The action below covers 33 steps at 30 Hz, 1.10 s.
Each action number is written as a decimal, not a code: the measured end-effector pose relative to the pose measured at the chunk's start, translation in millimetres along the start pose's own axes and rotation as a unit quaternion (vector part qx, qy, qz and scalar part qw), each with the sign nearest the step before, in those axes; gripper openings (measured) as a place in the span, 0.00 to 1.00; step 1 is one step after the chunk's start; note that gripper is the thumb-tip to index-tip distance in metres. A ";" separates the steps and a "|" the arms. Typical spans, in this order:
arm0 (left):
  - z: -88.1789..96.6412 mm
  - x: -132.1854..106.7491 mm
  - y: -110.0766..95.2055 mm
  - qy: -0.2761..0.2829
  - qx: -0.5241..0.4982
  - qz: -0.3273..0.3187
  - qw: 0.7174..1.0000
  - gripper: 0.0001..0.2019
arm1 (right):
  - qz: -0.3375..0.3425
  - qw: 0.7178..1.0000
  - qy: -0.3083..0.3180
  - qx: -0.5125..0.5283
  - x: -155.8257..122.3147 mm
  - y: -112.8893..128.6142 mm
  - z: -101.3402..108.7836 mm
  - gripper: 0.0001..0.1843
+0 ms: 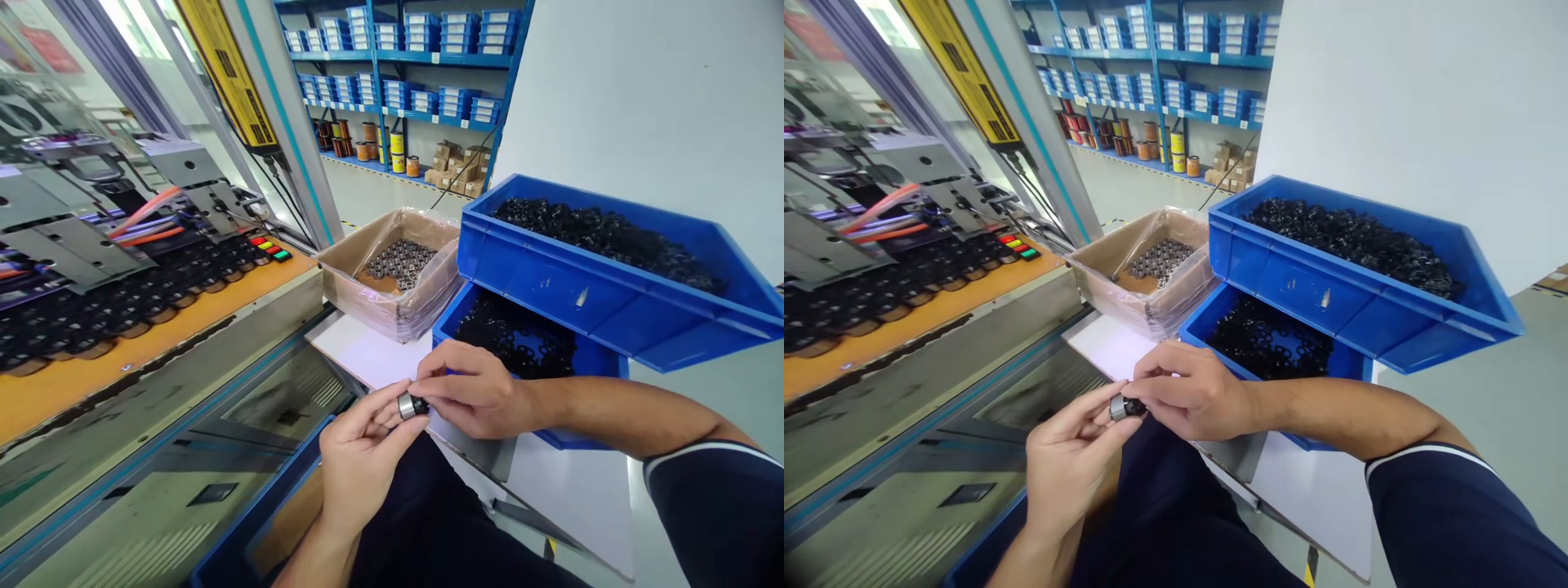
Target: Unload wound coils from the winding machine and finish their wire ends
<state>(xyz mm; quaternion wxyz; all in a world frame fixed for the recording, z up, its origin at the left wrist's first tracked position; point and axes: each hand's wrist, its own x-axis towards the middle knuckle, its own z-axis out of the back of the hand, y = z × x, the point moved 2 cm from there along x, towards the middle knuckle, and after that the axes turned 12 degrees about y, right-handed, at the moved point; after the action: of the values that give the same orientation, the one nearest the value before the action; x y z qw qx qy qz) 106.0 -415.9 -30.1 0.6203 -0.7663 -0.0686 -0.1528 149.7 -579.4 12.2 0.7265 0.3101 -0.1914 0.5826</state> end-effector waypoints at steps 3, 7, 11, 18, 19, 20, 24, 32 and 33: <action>3.9 -2.5 0.1 0.002 -0.002 0.008 1.000 0.23 | 0.023 0.999 0.036 0.030 0.0 -0.3 2.4 0.14; 4.3 -2.7 -4.2 -0.010 0.002 0.002 1.000 0.22 | 0.044 0.999 0.030 0.000 0.3 -1.2 1.7 0.10; 1.1 0.6 -8.3 -0.022 -0.020 0.002 1.000 0.21 | 0.067 0.997 0.018 -0.033 0.5 -1.6 -0.8 0.07; 6.9 -1.2 -3.6 -0.008 0.008 0.039 0.999 0.19 | 0.077 0.996 0.019 -0.051 0.2 1.2 -0.3 0.07; 7.8 -1.2 -3.1 -0.002 0.013 0.044 0.999 0.19 | 0.073 0.996 0.020 -0.047 0.3 1.5 -0.1 0.07; 8.2 -1.0 -3.1 0.001 0.015 0.044 0.999 0.19 | 0.067 0.997 0.022 -0.040 0.4 1.7 0.0 0.07; 3.0 -0.9 -4.1 -0.022 -0.001 0.013 1.000 0.19 | 0.051 0.998 0.025 -0.039 -0.4 1.6 -0.5 0.08; -8.4 -13.8 3.4 -0.076 0.037 -0.049 0.995 0.22 | 0.108 0.987 0.005 -0.122 -3.9 4.3 -0.8 0.13; -5.2 -13.7 0.8 -0.068 0.079 -0.082 0.991 0.23 | 0.102 0.988 0.006 -0.113 -3.4 5.1 -0.2 0.13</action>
<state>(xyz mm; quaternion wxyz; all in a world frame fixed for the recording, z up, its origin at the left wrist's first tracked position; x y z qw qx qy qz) 92.5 -420.0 -34.2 0.6578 -0.7156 -0.1852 -0.1446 143.9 -581.0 11.0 0.6948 0.2015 -0.2823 0.6301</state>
